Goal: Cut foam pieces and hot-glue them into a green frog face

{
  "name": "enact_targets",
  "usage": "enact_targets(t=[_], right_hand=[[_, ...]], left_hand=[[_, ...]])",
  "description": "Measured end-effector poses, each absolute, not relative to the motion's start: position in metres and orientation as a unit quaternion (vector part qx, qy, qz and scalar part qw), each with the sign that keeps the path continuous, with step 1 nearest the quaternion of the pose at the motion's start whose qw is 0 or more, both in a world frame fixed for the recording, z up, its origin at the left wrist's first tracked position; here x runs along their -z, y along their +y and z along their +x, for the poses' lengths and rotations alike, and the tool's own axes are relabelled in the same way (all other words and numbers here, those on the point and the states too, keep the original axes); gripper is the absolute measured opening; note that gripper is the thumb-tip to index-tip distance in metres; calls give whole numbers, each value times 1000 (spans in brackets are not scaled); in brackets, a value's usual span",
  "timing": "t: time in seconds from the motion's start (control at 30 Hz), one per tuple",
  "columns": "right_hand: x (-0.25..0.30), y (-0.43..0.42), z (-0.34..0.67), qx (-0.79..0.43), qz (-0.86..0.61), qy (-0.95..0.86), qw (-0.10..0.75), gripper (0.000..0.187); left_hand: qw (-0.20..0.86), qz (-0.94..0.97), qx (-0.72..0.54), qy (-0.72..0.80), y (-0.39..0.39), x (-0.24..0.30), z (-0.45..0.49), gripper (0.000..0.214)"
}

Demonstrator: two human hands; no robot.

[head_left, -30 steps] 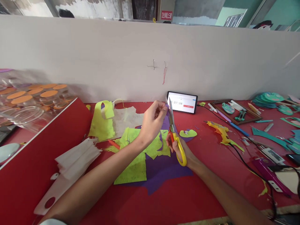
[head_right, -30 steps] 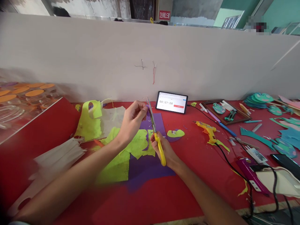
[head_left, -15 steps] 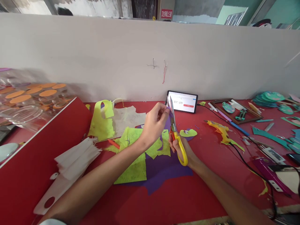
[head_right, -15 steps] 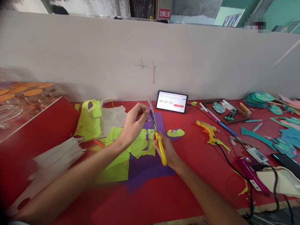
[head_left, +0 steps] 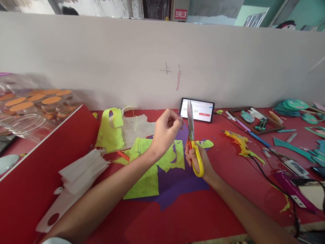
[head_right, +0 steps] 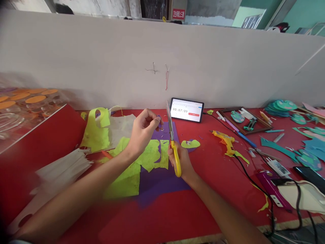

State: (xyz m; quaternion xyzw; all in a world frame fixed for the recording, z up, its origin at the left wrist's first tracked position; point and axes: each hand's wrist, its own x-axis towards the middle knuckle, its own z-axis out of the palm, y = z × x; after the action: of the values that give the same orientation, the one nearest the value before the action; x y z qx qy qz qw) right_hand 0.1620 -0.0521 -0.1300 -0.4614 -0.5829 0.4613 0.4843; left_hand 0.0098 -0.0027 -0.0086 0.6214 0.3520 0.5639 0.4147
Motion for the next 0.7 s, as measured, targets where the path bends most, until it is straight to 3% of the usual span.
enact_targets(t=[0.23,0.53,0.7], right_hand=[[129,-52,162,-458,-457,-580,495,53],[128,-54,162,-457,-441,-585,505,50],[129,-52,163,-473,-443,-567,509,44]], left_hand=[[402,632,-574,332,2,7,7,3],[396,637,-573,331,5,8,5,22],[390,637,-569,344,4,6,4,2]])
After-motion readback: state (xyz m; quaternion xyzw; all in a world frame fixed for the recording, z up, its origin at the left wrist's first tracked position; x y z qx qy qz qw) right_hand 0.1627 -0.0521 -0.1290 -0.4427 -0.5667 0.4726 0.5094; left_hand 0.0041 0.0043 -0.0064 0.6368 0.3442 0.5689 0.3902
